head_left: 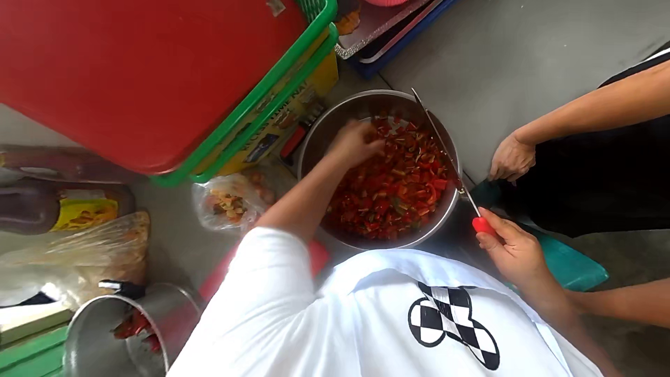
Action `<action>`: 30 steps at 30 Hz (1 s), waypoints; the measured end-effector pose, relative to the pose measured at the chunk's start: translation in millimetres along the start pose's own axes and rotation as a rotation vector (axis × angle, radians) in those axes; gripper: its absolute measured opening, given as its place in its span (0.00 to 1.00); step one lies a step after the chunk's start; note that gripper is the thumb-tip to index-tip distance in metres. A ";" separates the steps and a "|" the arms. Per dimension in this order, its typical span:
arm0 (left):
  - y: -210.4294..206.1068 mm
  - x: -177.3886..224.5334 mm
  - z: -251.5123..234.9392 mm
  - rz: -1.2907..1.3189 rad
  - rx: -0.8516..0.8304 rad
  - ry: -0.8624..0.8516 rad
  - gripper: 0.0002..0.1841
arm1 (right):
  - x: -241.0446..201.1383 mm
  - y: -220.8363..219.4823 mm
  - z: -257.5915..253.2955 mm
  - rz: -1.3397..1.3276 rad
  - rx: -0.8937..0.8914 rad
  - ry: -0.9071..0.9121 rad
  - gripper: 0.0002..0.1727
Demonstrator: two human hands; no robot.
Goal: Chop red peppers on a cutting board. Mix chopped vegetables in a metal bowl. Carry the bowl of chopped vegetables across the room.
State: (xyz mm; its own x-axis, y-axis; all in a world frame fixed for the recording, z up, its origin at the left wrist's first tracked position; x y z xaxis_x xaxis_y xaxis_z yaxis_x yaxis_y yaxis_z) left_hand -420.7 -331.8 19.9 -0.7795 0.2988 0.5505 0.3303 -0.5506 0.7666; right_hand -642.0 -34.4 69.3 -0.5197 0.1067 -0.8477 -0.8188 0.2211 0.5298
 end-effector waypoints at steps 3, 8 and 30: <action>-9.5 5.1 -54.7 -0.032 0.054 0.090 0.29 | -2.4 -0.5 1.6 0.016 -0.010 0.005 0.26; -88.7 71.7 -58.7 -0.149 -0.066 0.079 0.42 | -2.3 1.7 6.4 0.032 -0.014 -0.010 0.26; -82.2 37.1 150.7 -0.324 -0.091 -0.690 0.18 | 4.5 5.0 20.4 0.009 -0.019 0.002 0.26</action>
State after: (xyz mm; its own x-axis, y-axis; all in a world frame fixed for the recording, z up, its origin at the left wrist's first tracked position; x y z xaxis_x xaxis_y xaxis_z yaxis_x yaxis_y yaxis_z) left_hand -396.6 -158.0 27.1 -0.3112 0.8588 0.4071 0.0736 -0.4053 0.9112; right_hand -643.5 -13.0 67.6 -0.5274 0.1069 -0.8429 -0.8187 0.2013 0.5378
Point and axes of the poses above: each hand's wrist, its own z-axis away from the middle knuckle, its own y-axis out of the back of the hand, x = y × z, the point moved 9 cm from there along -z, towards the middle knuckle, and after that the axes turned 3 degrees about x, right-handed, at the moved point
